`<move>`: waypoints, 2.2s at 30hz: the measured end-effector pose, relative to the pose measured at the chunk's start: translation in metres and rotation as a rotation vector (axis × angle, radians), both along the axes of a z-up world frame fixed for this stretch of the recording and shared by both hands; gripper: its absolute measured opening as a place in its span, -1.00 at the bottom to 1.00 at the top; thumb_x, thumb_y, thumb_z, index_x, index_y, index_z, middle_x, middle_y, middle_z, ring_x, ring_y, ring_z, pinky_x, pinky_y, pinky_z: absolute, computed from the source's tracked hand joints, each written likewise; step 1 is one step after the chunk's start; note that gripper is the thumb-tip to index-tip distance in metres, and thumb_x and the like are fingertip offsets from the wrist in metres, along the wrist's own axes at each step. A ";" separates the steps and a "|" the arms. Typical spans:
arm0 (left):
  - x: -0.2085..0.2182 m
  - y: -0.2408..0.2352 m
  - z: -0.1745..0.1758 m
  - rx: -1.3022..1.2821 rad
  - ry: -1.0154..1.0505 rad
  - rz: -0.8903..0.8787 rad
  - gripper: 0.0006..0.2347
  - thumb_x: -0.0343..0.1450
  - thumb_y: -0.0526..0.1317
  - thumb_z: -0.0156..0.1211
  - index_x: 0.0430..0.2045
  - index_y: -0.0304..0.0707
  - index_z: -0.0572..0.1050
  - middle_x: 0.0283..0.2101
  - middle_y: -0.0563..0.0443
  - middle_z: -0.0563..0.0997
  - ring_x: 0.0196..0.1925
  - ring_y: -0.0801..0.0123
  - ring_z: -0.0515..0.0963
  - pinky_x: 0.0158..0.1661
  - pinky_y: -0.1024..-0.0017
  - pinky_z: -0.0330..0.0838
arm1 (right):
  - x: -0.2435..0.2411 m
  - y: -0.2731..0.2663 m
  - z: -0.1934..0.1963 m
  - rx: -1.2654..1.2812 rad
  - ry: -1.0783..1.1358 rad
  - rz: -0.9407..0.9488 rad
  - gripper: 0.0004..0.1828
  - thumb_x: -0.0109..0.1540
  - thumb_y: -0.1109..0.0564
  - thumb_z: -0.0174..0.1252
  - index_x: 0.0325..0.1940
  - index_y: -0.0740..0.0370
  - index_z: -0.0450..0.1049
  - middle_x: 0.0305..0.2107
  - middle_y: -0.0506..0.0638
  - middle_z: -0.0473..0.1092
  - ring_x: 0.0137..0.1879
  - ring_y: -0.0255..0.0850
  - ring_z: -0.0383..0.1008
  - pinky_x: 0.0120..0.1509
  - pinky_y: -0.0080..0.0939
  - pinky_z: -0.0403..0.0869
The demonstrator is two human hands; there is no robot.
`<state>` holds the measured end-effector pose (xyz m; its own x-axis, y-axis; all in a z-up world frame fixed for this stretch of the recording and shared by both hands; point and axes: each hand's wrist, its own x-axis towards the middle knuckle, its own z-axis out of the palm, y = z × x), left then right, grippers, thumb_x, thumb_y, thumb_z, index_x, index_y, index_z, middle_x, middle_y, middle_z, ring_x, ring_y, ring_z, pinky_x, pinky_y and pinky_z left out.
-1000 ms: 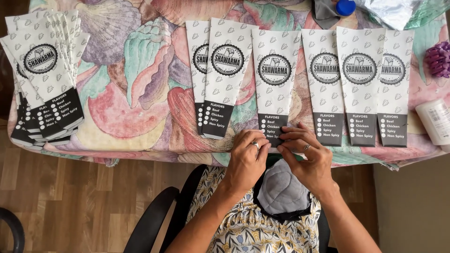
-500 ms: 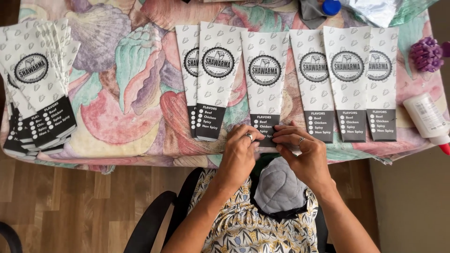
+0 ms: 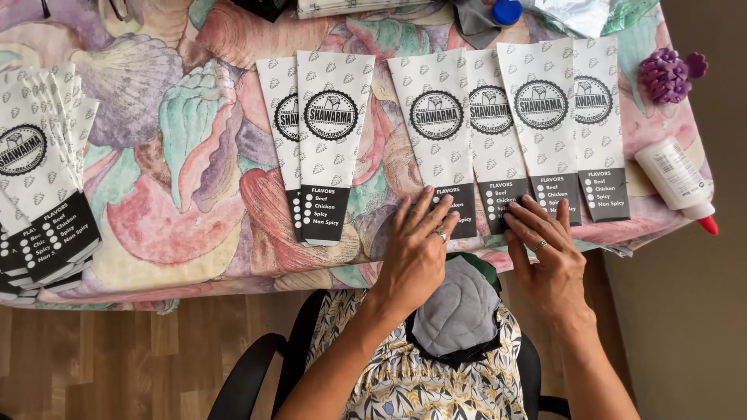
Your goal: The person is aligning, folding, and stacking printed paper bags on a table.
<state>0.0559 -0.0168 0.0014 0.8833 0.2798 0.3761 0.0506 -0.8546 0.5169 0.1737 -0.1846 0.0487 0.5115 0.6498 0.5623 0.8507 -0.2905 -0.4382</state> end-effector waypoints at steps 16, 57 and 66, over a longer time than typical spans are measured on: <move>-0.007 -0.004 0.020 -0.008 -0.151 0.022 -0.68 0.41 -0.41 0.11 0.06 -0.29 0.55 0.38 -0.21 0.38 0.48 -0.11 0.24 0.37 0.01 0.14 | -0.002 -0.002 -0.003 0.052 0.002 -0.017 -0.78 0.24 0.40 0.30 -0.03 0.32 0.63 -0.02 0.15 0.57 0.28 0.09 0.51 0.66 0.06 0.08; -0.068 0.039 0.013 -0.030 -0.273 0.083 -0.91 0.34 -0.33 0.40 -0.39 -0.36 0.65 -0.17 -0.08 0.69 0.06 0.20 0.65 0.21 0.23 0.47 | -0.052 0.083 0.004 0.193 0.039 0.417 -0.95 0.15 0.38 0.33 -0.33 0.43 0.59 -0.20 0.20 0.58 0.08 0.22 0.60 0.35 0.26 0.44; -0.054 0.032 0.014 -0.245 -0.321 0.224 -0.96 0.33 -0.43 0.36 -0.46 -0.37 0.60 -0.29 0.00 0.61 -0.04 0.23 0.63 0.10 0.27 0.47 | -0.052 0.087 0.012 0.170 0.315 0.279 -0.91 0.10 0.37 0.38 -0.43 0.37 0.57 -0.31 0.10 0.57 0.04 0.06 0.63 0.42 0.17 0.36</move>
<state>0.0016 0.0156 0.0158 0.6406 0.5654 0.5196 0.0244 -0.6913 0.7221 0.1219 -0.0972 0.0604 0.4934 0.6986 0.5181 0.7036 0.0296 -0.7100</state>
